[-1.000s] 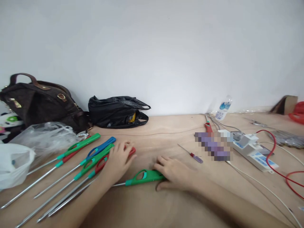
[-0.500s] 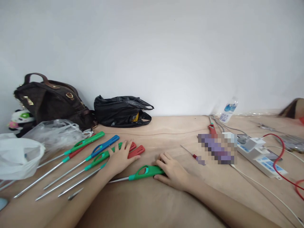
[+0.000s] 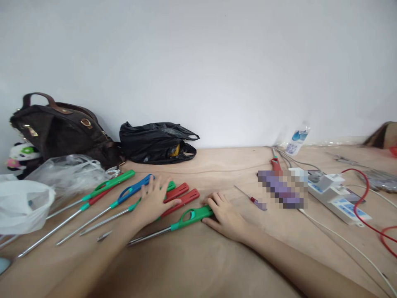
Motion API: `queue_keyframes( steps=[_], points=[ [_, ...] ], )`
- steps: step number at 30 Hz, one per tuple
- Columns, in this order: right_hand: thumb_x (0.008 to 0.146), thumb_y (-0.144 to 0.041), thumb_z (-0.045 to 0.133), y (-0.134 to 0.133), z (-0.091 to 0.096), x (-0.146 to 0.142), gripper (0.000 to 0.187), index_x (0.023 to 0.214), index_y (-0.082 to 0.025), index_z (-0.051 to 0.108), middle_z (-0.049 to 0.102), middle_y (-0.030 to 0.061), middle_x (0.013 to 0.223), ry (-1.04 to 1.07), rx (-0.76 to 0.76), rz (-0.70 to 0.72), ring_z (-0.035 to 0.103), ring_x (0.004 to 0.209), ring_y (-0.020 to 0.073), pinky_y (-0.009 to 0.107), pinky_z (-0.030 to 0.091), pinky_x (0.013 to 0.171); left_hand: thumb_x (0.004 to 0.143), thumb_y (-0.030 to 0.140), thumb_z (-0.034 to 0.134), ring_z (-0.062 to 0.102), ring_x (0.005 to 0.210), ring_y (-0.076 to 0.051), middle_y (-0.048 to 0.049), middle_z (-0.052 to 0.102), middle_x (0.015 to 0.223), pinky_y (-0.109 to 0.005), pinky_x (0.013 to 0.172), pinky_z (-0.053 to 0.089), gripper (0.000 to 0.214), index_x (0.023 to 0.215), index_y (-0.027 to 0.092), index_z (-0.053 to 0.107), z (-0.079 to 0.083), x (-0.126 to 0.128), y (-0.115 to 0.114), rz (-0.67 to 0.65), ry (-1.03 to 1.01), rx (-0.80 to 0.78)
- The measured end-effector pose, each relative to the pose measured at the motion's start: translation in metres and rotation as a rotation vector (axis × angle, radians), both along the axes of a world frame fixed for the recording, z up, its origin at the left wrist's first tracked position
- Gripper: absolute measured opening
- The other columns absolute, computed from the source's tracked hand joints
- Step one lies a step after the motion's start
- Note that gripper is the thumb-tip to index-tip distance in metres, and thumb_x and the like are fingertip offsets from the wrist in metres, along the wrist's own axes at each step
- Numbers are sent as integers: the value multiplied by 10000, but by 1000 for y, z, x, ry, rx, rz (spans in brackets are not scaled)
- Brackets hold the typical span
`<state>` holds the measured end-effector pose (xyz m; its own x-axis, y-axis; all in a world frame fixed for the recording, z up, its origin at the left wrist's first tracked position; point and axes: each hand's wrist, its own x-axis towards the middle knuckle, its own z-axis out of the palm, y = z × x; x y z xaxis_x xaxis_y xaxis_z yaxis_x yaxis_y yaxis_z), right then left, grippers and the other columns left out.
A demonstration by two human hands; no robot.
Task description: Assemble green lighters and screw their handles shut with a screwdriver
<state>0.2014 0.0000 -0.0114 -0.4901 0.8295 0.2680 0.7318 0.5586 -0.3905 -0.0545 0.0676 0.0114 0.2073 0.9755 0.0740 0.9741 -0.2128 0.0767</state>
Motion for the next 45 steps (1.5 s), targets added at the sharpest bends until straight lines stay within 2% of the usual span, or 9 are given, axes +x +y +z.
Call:
queue_keyframes(
  steps=[6,15,25,30,33,36,38,41,45],
  points=[
    [874,-304,590,-1,-1,-1,340,1181,-180,518,523,117,1164,0,-6,-32,464,1069,295,477,418,927,827,690,392,265,1376,-478,-183,226,1566,-678,1003,278,869,1526,210,205,3,-51,-6,250,102,-76],
    [840,-267,618,0,-2,0,323,1131,-177,510,531,122,1149,43,9,-39,473,1064,293,479,436,906,740,717,573,204,1396,-493,-201,168,1575,-654,1031,255,1011,1512,155,238,-6,3,-25,76,178,-45],
    [786,-275,699,3,-4,1,268,970,-189,524,571,99,1063,56,48,-190,518,984,284,442,455,855,934,599,395,238,1417,-407,-125,235,1575,-631,1064,267,679,1494,224,310,-21,37,4,-283,20,55],
    [838,-350,643,16,-4,16,319,1084,-166,557,546,160,1132,-110,164,-324,513,1056,333,487,433,895,924,452,535,228,1420,-400,-100,344,1536,-655,1104,165,575,1441,236,407,-9,60,19,-407,36,197],
    [852,-326,615,29,1,33,305,1105,-172,545,556,142,1142,-112,75,-394,558,1036,277,395,458,869,947,318,501,274,1410,-356,-119,408,1496,-589,1118,226,474,1402,192,452,-3,77,9,-416,-57,286],
    [893,-297,541,38,12,56,262,1120,-166,539,588,122,1138,-200,-17,-488,580,1037,224,321,443,870,951,283,483,290,1411,-305,-83,422,1491,-538,1137,244,459,1404,219,438,-8,83,-12,-689,-109,209],
    [898,-302,514,40,22,73,215,1043,-156,575,619,136,1098,-247,-39,-520,586,1035,254,348,436,848,964,247,446,349,1386,-275,-61,461,1464,-514,1136,271,364,1320,238,521,-14,80,-25,-831,-126,128],
    [806,-346,605,37,33,97,180,794,-167,620,668,132,859,-347,-139,-545,635,819,289,355,429,670,960,235,448,441,1314,-272,-102,497,1420,-458,1069,385,273,1182,193,602,-20,68,-36,-820,-214,122],
    [630,-151,680,27,37,116,177,527,-208,548,582,16,545,-426,-294,-467,579,540,195,271,316,506,949,211,442,554,1124,-269,-116,606,1214,-432,942,466,213,1074,178,611,-17,56,-38,-782,-275,161]
  ],
)
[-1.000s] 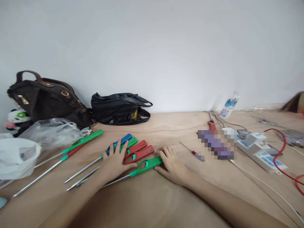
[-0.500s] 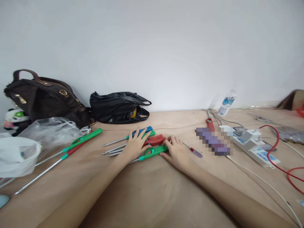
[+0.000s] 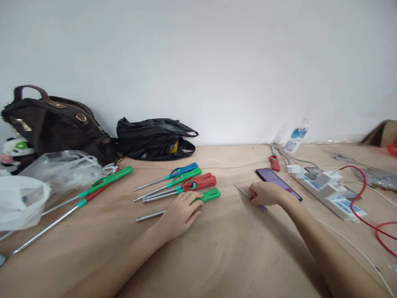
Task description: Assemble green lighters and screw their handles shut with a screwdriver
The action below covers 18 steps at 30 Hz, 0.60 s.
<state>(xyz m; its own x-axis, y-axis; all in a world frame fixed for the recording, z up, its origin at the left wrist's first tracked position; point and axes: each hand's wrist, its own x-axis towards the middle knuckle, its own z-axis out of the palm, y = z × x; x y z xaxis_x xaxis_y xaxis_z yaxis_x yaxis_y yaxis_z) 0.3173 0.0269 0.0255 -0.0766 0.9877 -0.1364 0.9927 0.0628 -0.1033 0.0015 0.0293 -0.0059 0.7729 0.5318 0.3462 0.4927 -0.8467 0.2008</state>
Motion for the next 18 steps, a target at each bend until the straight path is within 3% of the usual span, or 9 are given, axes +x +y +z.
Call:
queue_keyframes(
  steps=[2,5,8,13,18],
  points=[
    [639,-102,636,-2,0,0,166,548,-214,553,588,8,560,8,-4,23,567,535,178,263,282,492,959,207,417,569,1053,-256,-110,617,1158,-415,899,477,251,1154,176,572,1,-2,1,35,-30,-2],
    [752,-152,570,-1,2,-9,93,687,-216,588,648,39,702,26,60,30,591,620,188,269,286,512,975,206,383,547,1102,-258,-115,594,1212,-420,931,456,331,1285,178,495,-1,-2,2,74,-80,1],
    [846,-243,529,0,4,-21,74,835,-207,592,667,51,772,140,171,42,601,674,193,273,334,551,964,191,401,528,1152,-259,-113,587,1241,-435,973,432,325,1268,177,515,-5,-1,4,89,-95,-32],
    [858,-280,555,-3,9,-36,117,842,-192,631,666,46,813,565,298,174,605,711,176,291,436,638,938,182,453,553,1110,-253,-98,629,1175,-431,951,445,299,1219,181,555,-6,-2,4,66,-81,-105],
    [787,-399,695,-2,4,-41,238,870,-176,687,684,50,847,1077,272,157,610,749,179,307,478,647,924,182,475,562,1102,-243,-86,632,1190,-412,951,449,290,1196,199,572,0,-2,2,-33,-69,-150]
  ],
)
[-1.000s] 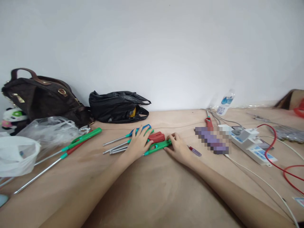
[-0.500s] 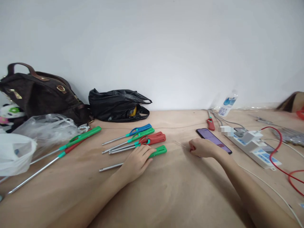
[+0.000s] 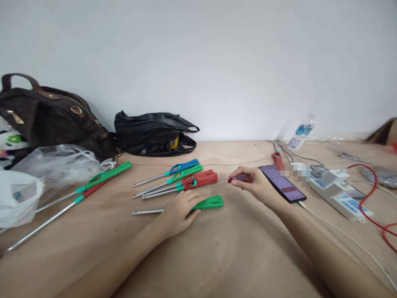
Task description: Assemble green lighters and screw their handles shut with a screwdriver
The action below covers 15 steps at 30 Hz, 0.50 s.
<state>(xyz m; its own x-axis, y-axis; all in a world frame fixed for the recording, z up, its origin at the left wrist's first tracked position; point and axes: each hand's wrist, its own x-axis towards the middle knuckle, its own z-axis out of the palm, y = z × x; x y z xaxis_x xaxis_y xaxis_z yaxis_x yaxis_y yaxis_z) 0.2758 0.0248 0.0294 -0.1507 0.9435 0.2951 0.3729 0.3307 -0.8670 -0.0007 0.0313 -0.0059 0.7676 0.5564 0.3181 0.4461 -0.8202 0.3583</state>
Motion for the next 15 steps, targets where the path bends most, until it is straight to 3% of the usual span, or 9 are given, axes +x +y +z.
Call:
queue_keyframes(
  steps=[6,10,15],
  points=[
    [814,-414,679,-3,0,-9,234,870,-189,654,646,33,820,309,35,27,571,639,139,306,497,583,915,174,468,563,1103,-247,-90,633,1175,-416,943,453,290,1179,204,583,0,1,-3,11,-7,-10],
    [856,-435,623,-4,0,-16,245,906,-198,590,648,38,838,357,29,16,634,698,168,347,543,631,917,171,462,559,1106,-245,-91,624,1182,-414,949,453,300,1190,209,580,-2,1,-4,21,-12,-3],
    [827,-411,664,-3,-5,-19,320,991,-239,451,644,-21,743,396,123,-76,591,584,135,303,510,559,920,183,468,554,1118,-244,-96,598,1218,-413,954,462,316,1214,220,575,-3,0,-3,15,-42,-16]
  ],
)
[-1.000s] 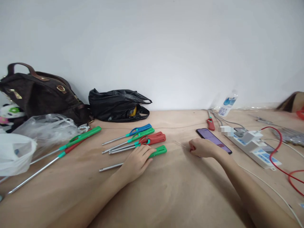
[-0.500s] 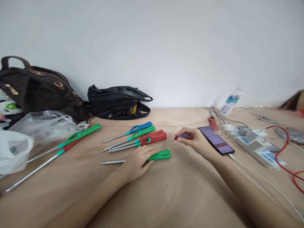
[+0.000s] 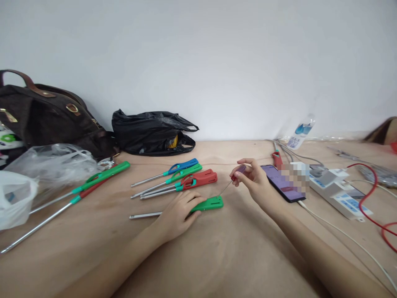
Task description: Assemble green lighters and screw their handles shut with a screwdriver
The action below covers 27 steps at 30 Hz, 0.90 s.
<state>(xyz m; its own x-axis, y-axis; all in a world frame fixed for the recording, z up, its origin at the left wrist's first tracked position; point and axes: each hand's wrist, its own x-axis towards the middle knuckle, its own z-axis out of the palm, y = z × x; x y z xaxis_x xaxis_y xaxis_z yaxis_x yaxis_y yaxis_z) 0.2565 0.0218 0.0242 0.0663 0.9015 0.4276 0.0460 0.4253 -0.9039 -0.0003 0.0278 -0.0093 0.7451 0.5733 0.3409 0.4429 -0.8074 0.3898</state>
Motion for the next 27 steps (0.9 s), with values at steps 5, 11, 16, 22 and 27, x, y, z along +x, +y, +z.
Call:
queue_keyframes(
  steps=[5,11,16,22,27],
  points=[
    [791,-364,712,-3,-4,-3,386,970,-260,386,646,-43,721,-23,57,-80,580,591,132,284,486,573,907,168,481,550,1129,-246,-97,596,1217,-418,964,463,322,1209,213,580,1,0,-1,8,-12,-28],
    [831,-396,667,-7,-6,-5,335,974,-254,400,646,-20,752,-187,63,-94,592,646,153,313,482,627,915,182,474,551,1131,-245,-96,606,1210,-422,973,460,323,1220,217,573,2,1,-1,10,-12,-35],
    [838,-395,664,-9,-5,-5,323,978,-255,410,638,-12,753,-247,107,-127,601,664,168,330,489,643,919,177,469,549,1130,-240,-90,605,1206,-414,973,460,314,1210,220,577,1,1,0,-7,-8,-12],
    [851,-340,663,-11,-5,-6,261,974,-251,451,622,-8,755,-318,170,-139,582,655,163,318,473,618,925,173,461,550,1118,-242,-89,604,1200,-414,960,458,308,1207,218,577,2,1,0,-8,22,-8],
    [868,-301,642,-15,0,-12,120,924,-242,553,618,30,872,-362,306,-99,595,763,175,321,491,649,931,170,455,542,1125,-246,-94,597,1208,-418,959,452,311,1220,212,563,2,1,-1,-16,29,17]
  ],
)
